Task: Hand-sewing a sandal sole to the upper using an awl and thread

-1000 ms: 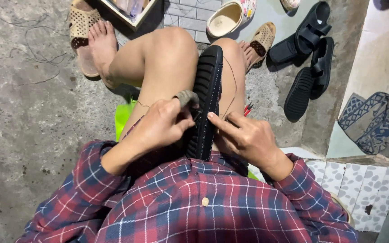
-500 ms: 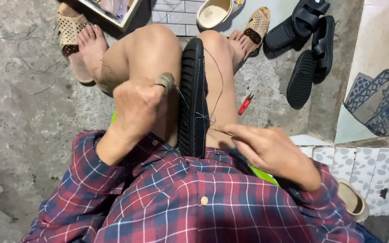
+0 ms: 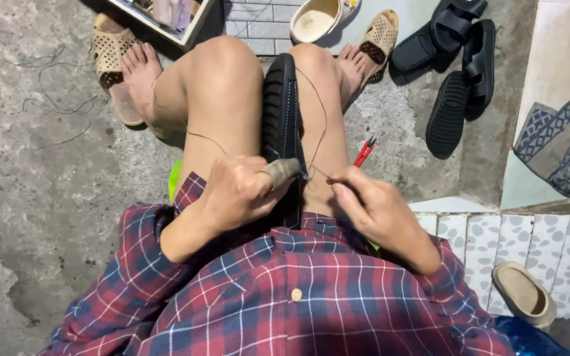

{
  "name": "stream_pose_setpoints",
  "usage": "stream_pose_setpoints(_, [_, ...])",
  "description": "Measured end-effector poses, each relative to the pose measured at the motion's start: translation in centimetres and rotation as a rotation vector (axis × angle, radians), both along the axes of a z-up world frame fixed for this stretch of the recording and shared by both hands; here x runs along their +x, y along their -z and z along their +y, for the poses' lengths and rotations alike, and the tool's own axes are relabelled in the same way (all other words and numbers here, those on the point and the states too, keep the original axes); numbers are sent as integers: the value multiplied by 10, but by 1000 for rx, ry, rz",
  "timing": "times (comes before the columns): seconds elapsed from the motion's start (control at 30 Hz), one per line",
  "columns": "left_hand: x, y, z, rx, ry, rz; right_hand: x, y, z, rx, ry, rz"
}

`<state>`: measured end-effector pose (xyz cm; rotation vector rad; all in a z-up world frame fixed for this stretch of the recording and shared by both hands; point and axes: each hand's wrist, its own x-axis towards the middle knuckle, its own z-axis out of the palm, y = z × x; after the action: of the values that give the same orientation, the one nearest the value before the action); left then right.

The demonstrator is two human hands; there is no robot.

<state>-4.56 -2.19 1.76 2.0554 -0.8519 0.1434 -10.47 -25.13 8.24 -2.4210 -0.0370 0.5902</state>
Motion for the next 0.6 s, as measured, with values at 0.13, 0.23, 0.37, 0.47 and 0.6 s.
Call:
stream_pose_setpoints(0.13, [-5, 9, 8, 3, -6, -37, 1, 3, 15, 10, -55, -54])
stream_pose_setpoints(0.23, [-5, 6, 7, -20, -29, -65, 1, 4, 18, 80, -17, -72])
stream_pose_setpoints(0.37, [-2, -8, -5, -33, -79, -149, -10, 19, 7, 157, 142, -147])
stream_pose_setpoints(0.47, [1, -4, -7, -75, 0, -179, -12, 16, 13, 170, 166, -179])
stream_pose_setpoints(0.6, [-2, -11, 5, -62, 32, -105, -7, 8, 25, 117, 63, -117])
